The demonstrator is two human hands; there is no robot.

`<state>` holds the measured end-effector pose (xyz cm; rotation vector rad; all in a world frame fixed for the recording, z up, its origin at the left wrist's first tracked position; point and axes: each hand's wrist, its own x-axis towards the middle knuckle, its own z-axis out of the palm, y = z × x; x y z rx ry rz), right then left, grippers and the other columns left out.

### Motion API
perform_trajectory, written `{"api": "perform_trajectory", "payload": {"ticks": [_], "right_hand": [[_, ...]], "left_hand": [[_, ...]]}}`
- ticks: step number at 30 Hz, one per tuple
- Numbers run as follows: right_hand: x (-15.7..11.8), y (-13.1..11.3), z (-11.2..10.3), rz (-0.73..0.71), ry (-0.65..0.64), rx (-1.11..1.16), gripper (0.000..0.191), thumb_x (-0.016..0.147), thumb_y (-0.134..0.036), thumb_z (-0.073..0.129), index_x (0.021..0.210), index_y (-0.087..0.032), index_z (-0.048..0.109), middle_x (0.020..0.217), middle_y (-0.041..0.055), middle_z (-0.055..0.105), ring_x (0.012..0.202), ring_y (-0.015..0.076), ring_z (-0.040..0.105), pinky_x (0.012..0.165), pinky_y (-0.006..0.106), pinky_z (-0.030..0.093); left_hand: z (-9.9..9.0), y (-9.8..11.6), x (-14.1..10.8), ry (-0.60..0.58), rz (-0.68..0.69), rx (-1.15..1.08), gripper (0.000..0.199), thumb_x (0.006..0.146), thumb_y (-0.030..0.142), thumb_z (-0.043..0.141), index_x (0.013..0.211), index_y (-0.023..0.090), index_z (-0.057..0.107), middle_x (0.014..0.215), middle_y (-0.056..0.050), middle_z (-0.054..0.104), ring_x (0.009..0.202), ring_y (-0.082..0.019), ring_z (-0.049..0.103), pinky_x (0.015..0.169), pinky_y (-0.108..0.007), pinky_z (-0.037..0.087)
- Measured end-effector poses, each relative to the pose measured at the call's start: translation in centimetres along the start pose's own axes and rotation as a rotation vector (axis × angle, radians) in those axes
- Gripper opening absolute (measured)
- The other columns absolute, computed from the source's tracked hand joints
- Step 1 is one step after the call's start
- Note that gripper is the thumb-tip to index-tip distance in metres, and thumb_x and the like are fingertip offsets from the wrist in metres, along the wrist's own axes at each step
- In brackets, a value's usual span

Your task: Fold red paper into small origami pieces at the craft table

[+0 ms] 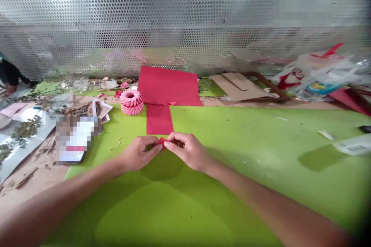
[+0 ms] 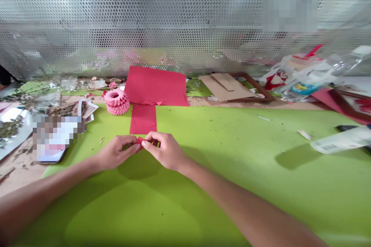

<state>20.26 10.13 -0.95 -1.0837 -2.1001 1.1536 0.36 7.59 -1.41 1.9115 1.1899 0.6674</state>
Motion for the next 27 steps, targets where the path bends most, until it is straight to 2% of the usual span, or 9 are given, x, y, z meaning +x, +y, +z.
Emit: {"api": "perform_trajectory", "payload": {"ticks": [6, 14, 20, 27], "right_hand": [[-0.07, 0.14, -0.11, -0.001, -0.030, -0.019, 0.030, 0.093, -0.042, 0.054, 0.078, -0.018, 0.064, 0.068, -0.0005, 0.059, 0.058, 0.0119, 0.048, 0.057, 0.025, 0.036], [-0.27, 0.00, -0.06, -0.053, -0.031, -0.045, 0.033, 0.095, -0.043, 0.052, 0.077, -0.018, 0.064, 0.068, 0.0003, 0.060, 0.058, 0.0121, 0.048, 0.055, 0.025, 0.035], [-0.27, 0.04, -0.25, -0.066, 0.036, -0.060, 0.033, 0.094, -0.043, 0.053, 0.077, -0.017, 0.064, 0.066, 0.0000, 0.059, 0.056, 0.0121, 0.047, 0.053, 0.025, 0.033], [-0.24, -0.27, -0.26, -0.076, 0.034, -0.041, 0.035, 0.094, -0.044, 0.053, 0.075, -0.017, 0.063, 0.066, -0.0003, 0.058, 0.056, 0.0117, 0.046, 0.054, 0.025, 0.033]], "left_hand": [[-0.56, -0.03, -0.07, -0.071, -0.036, -0.054, 0.027, 0.092, 0.035, 0.051, 0.077, 0.015, 0.060, 0.068, 0.001, 0.057, 0.061, -0.011, 0.045, 0.057, -0.022, 0.034], [-0.60, -0.48, -0.04, -0.052, -0.031, -0.105, 0.031, 0.090, 0.039, 0.057, 0.076, 0.013, 0.066, 0.066, 0.000, 0.062, 0.058, -0.010, 0.049, 0.055, -0.022, 0.036], [-0.90, -0.59, -0.09, -0.034, -0.074, -0.160, 0.049, 0.096, 0.052, 0.042, 0.077, 0.014, 0.067, 0.075, -0.004, 0.069, 0.070, -0.015, 0.061, 0.068, -0.025, 0.046], [-0.81, -0.86, -0.18, 0.001, 0.039, -0.014, 0.040, 0.097, 0.041, 0.043, 0.070, 0.016, 0.058, 0.063, 0.001, 0.057, 0.058, -0.011, 0.049, 0.059, -0.022, 0.038]]}}
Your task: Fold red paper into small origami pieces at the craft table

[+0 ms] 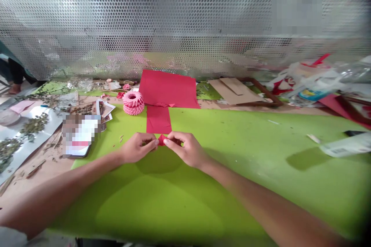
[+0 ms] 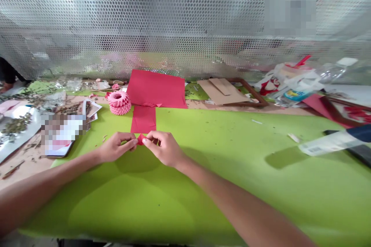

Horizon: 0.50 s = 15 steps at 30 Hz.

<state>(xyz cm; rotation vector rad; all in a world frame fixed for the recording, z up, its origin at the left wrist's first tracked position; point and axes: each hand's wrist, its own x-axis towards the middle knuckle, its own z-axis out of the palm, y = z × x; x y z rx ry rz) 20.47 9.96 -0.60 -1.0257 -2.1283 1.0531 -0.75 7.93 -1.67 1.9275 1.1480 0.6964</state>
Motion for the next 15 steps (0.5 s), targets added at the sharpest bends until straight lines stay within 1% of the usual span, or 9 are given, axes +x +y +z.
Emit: {"api": "perform_trajectory", "payload": {"ticks": [2, 5, 8, 9, 11, 12, 13, 14, 15], "right_hand": [[0.0, 0.1, 0.0, 0.010, -0.011, 0.017, 0.035, 0.093, -0.045, 0.053, 0.074, -0.017, 0.062, 0.064, -0.0007, 0.056, 0.055, 0.0115, 0.045, 0.054, 0.025, 0.033], [0.0, 0.3, 0.0, 0.025, -0.031, 0.043, 0.034, 0.093, -0.045, 0.052, 0.076, -0.017, 0.062, 0.064, -0.0010, 0.055, 0.055, 0.0116, 0.045, 0.053, 0.025, 0.033], [0.0, 0.5, 0.0, 0.033, -0.043, 0.064, 0.034, 0.093, -0.045, 0.053, 0.077, -0.017, 0.061, 0.064, -0.0010, 0.054, 0.056, 0.0119, 0.046, 0.054, 0.026, 0.034], [0.0, 0.5, 0.0, 0.037, -0.045, 0.074, 0.034, 0.093, -0.045, 0.053, 0.076, -0.017, 0.061, 0.064, -0.0010, 0.054, 0.056, 0.0120, 0.047, 0.055, 0.026, 0.035], [0.0, 0.6, 0.0, 0.053, -0.050, 0.103, 0.033, 0.093, -0.044, 0.054, 0.076, -0.017, 0.061, 0.065, -0.0007, 0.055, 0.056, 0.0122, 0.048, 0.055, 0.026, 0.036], [0.0, 0.7, 0.0, 0.064, -0.052, 0.123, 0.032, 0.093, -0.044, 0.054, 0.077, -0.017, 0.061, 0.065, -0.0006, 0.055, 0.056, 0.0124, 0.048, 0.055, 0.026, 0.036], [0.0, 0.7, 0.0, 0.077, -0.056, 0.146, 0.032, 0.092, -0.044, 0.055, 0.078, -0.016, 0.061, 0.065, -0.0005, 0.055, 0.056, 0.0125, 0.048, 0.055, 0.026, 0.036], [0.0, 0.7, 0.0, 0.089, -0.065, 0.171, 0.032, 0.091, -0.045, 0.056, 0.077, -0.016, 0.061, 0.064, -0.0006, 0.055, 0.056, 0.0126, 0.049, 0.055, 0.027, 0.036], [0.0, 0.7, 0.0, 0.100, -0.079, 0.196, 0.033, 0.091, -0.046, 0.057, 0.077, -0.017, 0.060, 0.064, -0.0007, 0.054, 0.056, 0.0127, 0.049, 0.054, 0.027, 0.036]], "left_hand": [[0.0, 0.0, 0.0, -0.003, 0.004, -0.022, 0.040, 0.096, 0.041, 0.043, 0.069, 0.016, 0.057, 0.064, 0.001, 0.057, 0.059, -0.011, 0.049, 0.059, -0.022, 0.039], [-0.3, 0.0, 0.1, -0.015, -0.014, -0.109, 0.042, 0.097, 0.039, 0.038, 0.071, 0.015, 0.060, 0.069, -0.002, 0.063, 0.065, -0.013, 0.056, 0.066, -0.024, 0.044], [-0.8, -0.4, 0.1, -0.020, 0.014, -0.130, 0.042, 0.098, 0.032, 0.032, 0.075, 0.015, 0.061, 0.073, -0.004, 0.066, 0.072, -0.015, 0.061, 0.073, -0.026, 0.048], [-0.9, -0.6, 0.1, -0.003, 0.049, -0.084, 0.036, 0.097, 0.029, 0.034, 0.078, 0.015, 0.062, 0.075, -0.004, 0.066, 0.072, -0.015, 0.061, 0.073, -0.027, 0.048], [-1.1, -1.0, 0.0, 0.069, 0.155, 0.070, 0.021, 0.090, 0.021, 0.044, 0.094, 0.014, 0.063, 0.085, -0.005, 0.067, 0.073, -0.015, 0.062, 0.073, -0.027, 0.050], [-1.2, -1.2, -0.1, 0.113, 0.223, 0.159, 0.023, 0.087, 0.017, 0.048, 0.105, 0.014, 0.062, 0.094, -0.006, 0.067, 0.075, -0.014, 0.062, 0.073, -0.027, 0.050], [-1.3, -1.3, -0.1, 0.157, 0.299, 0.245, 0.031, 0.085, 0.015, 0.051, 0.114, 0.015, 0.059, 0.103, -0.008, 0.067, 0.078, -0.014, 0.063, 0.075, -0.028, 0.051], [-1.3, -1.4, -0.1, 0.193, 0.380, 0.327, 0.036, 0.085, 0.014, 0.053, 0.121, 0.016, 0.057, 0.110, -0.009, 0.066, 0.082, -0.015, 0.064, 0.077, -0.028, 0.052], [-1.3, -1.5, -0.1, 0.220, 0.462, 0.401, 0.036, 0.087, 0.015, 0.055, 0.123, 0.018, 0.057, 0.113, -0.010, 0.065, 0.087, -0.016, 0.065, 0.079, -0.029, 0.052]]}}
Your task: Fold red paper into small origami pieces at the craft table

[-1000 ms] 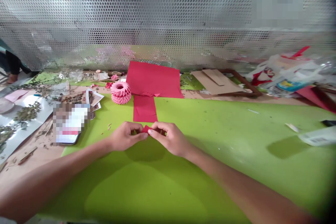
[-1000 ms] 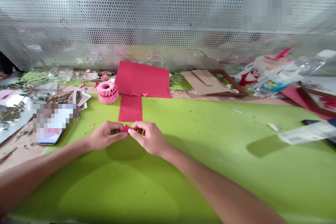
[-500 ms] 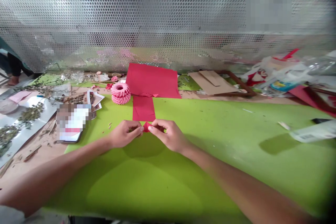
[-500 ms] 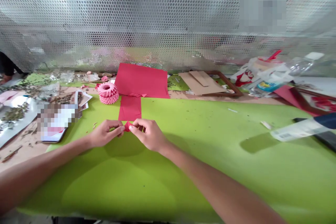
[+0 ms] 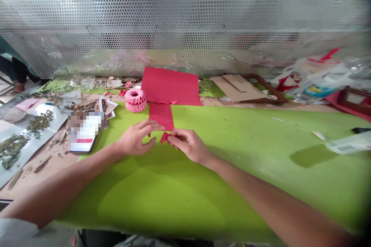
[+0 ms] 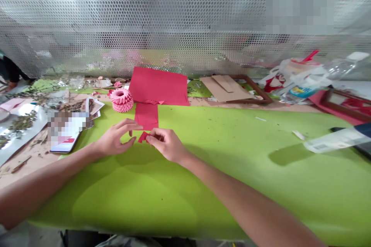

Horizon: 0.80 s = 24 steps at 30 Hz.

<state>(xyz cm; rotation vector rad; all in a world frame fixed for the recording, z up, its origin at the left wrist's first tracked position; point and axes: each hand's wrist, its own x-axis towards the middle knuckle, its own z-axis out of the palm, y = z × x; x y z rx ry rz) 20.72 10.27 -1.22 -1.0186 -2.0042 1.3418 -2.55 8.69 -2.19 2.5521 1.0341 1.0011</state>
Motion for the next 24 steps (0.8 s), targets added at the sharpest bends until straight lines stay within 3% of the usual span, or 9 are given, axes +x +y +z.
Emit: {"api": "perform_trajectory", "payload": {"ticks": [3, 6, 10, 15, 17, 21, 24], "right_hand": [[0.1, 0.0, 0.0, 0.023, -0.072, 0.045, 0.035, 0.088, -0.049, 0.061, 0.075, -0.017, 0.061, 0.062, -0.0009, 0.054, 0.055, 0.0128, 0.049, 0.053, 0.027, 0.035], [0.1, -0.1, 0.1, 0.030, -0.139, 0.064, 0.038, 0.088, -0.053, 0.060, 0.078, -0.016, 0.063, 0.063, -0.0003, 0.056, 0.055, 0.0126, 0.049, 0.053, 0.026, 0.035], [-0.2, -0.5, 0.0, 0.001, -0.119, 0.089, 0.035, 0.090, -0.050, 0.059, 0.084, -0.017, 0.065, 0.070, 0.0012, 0.060, 0.059, 0.0132, 0.054, 0.056, 0.027, 0.040], [-0.4, -0.7, -0.1, -0.027, -0.124, 0.054, 0.031, 0.092, -0.044, 0.057, 0.077, -0.017, 0.062, 0.066, -0.0003, 0.057, 0.059, 0.0128, 0.053, 0.057, 0.027, 0.040], [-0.3, -0.5, 0.0, -0.027, -0.102, 0.025, 0.032, 0.092, -0.044, 0.057, 0.075, -0.017, 0.061, 0.063, -0.0011, 0.055, 0.057, 0.0120, 0.051, 0.055, 0.026, 0.038], [-0.3, -0.4, 0.1, -0.055, 0.005, 0.096, 0.034, 0.093, -0.047, 0.056, 0.077, -0.018, 0.061, 0.065, -0.0009, 0.056, 0.057, 0.0115, 0.052, 0.055, 0.026, 0.040], [-0.3, -0.5, 0.2, -0.074, -0.003, 0.266, 0.033, 0.096, -0.047, 0.052, 0.080, -0.018, 0.060, 0.070, -0.0007, 0.057, 0.058, 0.0109, 0.054, 0.056, 0.025, 0.043]], "left_hand": [[0.2, -0.1, 0.0, 0.069, 0.216, 0.130, 0.018, 0.093, 0.023, 0.058, 0.109, 0.020, 0.064, 0.102, -0.007, 0.069, 0.087, -0.016, 0.067, 0.077, -0.028, 0.052], [0.6, 0.0, -0.1, 0.129, 0.266, 0.127, 0.009, 0.094, 0.026, 0.059, 0.096, 0.019, 0.065, 0.090, -0.004, 0.071, 0.077, -0.014, 0.067, 0.073, -0.026, 0.051], [0.8, 0.4, -0.1, 0.184, 0.087, 0.049, 0.013, 0.096, 0.028, 0.055, 0.095, 0.017, 0.061, 0.084, -0.005, 0.070, 0.070, -0.014, 0.065, 0.067, -0.026, 0.050], [0.7, 1.0, 0.0, -0.047, -0.093, -0.020, 0.029, 0.099, 0.033, 0.045, 0.085, 0.015, 0.062, 0.071, -0.003, 0.064, 0.057, -0.012, 0.057, 0.056, -0.022, 0.043], [0.8, 1.3, -0.1, -0.070, -0.144, -0.082, 0.030, 0.098, 0.032, 0.046, 0.080, 0.015, 0.064, 0.066, -0.002, 0.062, 0.054, -0.010, 0.054, 0.053, -0.021, 0.039], [1.1, 2.2, 0.0, 0.072, -0.257, -0.167, 0.028, 0.094, 0.028, 0.051, 0.076, 0.013, 0.066, 0.059, 0.000, 0.060, 0.050, -0.008, 0.049, 0.048, -0.020, 0.034], [1.2, 2.9, 0.2, 0.157, -0.306, -0.214, 0.032, 0.095, 0.030, 0.050, 0.071, 0.013, 0.064, 0.056, 0.001, 0.058, 0.048, -0.008, 0.048, 0.048, -0.019, 0.034]]}}
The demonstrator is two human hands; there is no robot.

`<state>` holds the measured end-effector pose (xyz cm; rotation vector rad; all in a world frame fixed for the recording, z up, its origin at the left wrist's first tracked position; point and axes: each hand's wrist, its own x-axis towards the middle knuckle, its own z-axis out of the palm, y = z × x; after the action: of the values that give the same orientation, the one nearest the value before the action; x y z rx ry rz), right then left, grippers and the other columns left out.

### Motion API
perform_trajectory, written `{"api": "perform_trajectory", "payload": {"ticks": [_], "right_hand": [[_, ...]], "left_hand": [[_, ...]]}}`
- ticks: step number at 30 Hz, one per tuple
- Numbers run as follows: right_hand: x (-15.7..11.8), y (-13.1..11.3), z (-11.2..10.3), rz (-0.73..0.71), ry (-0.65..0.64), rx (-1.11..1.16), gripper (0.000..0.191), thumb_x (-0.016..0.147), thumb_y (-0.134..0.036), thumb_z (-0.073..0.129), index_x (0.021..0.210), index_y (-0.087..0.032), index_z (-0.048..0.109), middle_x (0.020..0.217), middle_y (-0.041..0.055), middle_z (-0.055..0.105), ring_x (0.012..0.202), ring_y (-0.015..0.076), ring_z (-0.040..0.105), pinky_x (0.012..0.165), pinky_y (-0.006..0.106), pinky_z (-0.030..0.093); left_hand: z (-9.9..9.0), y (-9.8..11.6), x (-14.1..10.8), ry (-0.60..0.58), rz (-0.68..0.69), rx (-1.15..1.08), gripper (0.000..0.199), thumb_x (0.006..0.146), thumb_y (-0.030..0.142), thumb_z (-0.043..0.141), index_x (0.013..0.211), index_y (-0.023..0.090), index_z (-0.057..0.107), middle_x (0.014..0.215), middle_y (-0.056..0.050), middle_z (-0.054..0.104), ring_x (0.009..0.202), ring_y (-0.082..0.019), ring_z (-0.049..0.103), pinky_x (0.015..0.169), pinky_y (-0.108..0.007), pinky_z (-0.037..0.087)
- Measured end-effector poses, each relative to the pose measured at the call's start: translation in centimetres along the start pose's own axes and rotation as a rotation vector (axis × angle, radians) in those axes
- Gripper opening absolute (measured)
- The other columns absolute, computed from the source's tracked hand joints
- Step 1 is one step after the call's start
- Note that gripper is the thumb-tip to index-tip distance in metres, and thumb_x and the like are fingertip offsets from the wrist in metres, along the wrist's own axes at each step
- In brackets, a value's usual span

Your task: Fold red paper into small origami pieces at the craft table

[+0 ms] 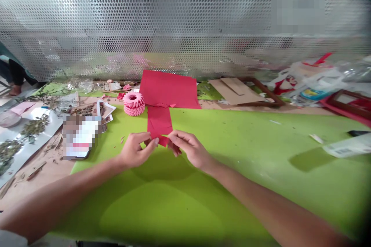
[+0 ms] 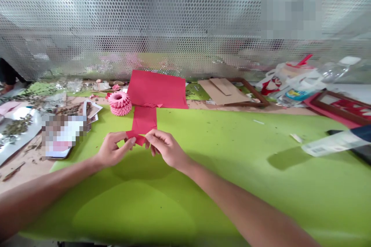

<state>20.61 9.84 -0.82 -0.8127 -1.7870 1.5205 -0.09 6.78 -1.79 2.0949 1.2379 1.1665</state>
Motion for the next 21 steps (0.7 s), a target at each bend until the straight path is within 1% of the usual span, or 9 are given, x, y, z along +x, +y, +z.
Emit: {"api": "perform_trajectory", "payload": {"ticks": [2, 5, 10, 14, 16, 21], "right_hand": [[0.07, 0.04, 0.11, 0.001, -0.020, 0.070, 0.031, 0.095, -0.046, 0.054, 0.083, -0.019, 0.060, 0.071, -0.0012, 0.057, 0.057, 0.0100, 0.053, 0.054, 0.024, 0.043], [0.17, 0.21, 0.21, -0.018, -0.036, 0.095, 0.030, 0.094, -0.046, 0.056, 0.083, -0.019, 0.060, 0.072, -0.0016, 0.057, 0.057, 0.0095, 0.052, 0.053, 0.024, 0.043], [0.04, 0.29, 0.25, -0.013, -0.048, 0.003, 0.034, 0.095, -0.049, 0.054, 0.080, -0.019, 0.059, 0.066, -0.0028, 0.053, 0.057, 0.0104, 0.052, 0.056, 0.025, 0.043], [-0.11, 0.21, 0.40, -0.024, -0.039, -0.037, 0.034, 0.095, -0.049, 0.054, 0.079, -0.019, 0.059, 0.066, -0.0025, 0.053, 0.057, 0.0106, 0.052, 0.054, 0.024, 0.042], [-0.13, 0.17, 0.50, -0.031, -0.028, -0.060, 0.033, 0.095, -0.048, 0.054, 0.080, -0.019, 0.060, 0.066, -0.0020, 0.054, 0.056, 0.0106, 0.052, 0.053, 0.024, 0.040], [-0.16, 0.07, 0.46, -0.054, 0.022, -0.159, 0.033, 0.094, -0.045, 0.056, 0.077, -0.017, 0.063, 0.063, -0.0016, 0.055, 0.051, 0.0096, 0.045, 0.047, 0.024, 0.033]], "left_hand": [[0.08, 0.27, -0.03, 0.013, -0.016, -0.027, 0.033, 0.095, 0.030, 0.050, 0.069, 0.013, 0.062, 0.054, 0.001, 0.057, 0.048, -0.007, 0.049, 0.048, -0.019, 0.035], [0.11, 0.46, -0.11, 0.025, -0.016, -0.026, 0.034, 0.095, 0.030, 0.050, 0.068, 0.013, 0.062, 0.054, 0.001, 0.058, 0.047, -0.007, 0.049, 0.048, -0.019, 0.035], [0.19, 0.51, -0.23, 0.015, 0.026, 0.008, 0.031, 0.095, 0.029, 0.051, 0.072, 0.013, 0.065, 0.056, 0.000, 0.062, 0.046, -0.007, 0.050, 0.045, -0.018, 0.034], [0.33, 0.51, -0.30, 0.021, 0.079, 0.043, 0.032, 0.094, 0.028, 0.052, 0.068, 0.014, 0.063, 0.054, 0.000, 0.061, 0.045, -0.007, 0.049, 0.045, -0.018, 0.034], [0.37, 0.50, -0.32, 0.021, 0.098, 0.047, 0.033, 0.094, 0.028, 0.052, 0.067, 0.013, 0.063, 0.055, -0.001, 0.061, 0.045, -0.007, 0.049, 0.046, -0.019, 0.034], [0.33, 0.54, -0.29, 0.008, 0.127, 0.068, 0.032, 0.094, 0.028, 0.052, 0.069, 0.013, 0.065, 0.054, 0.000, 0.059, 0.044, -0.007, 0.047, 0.046, -0.019, 0.034]]}}
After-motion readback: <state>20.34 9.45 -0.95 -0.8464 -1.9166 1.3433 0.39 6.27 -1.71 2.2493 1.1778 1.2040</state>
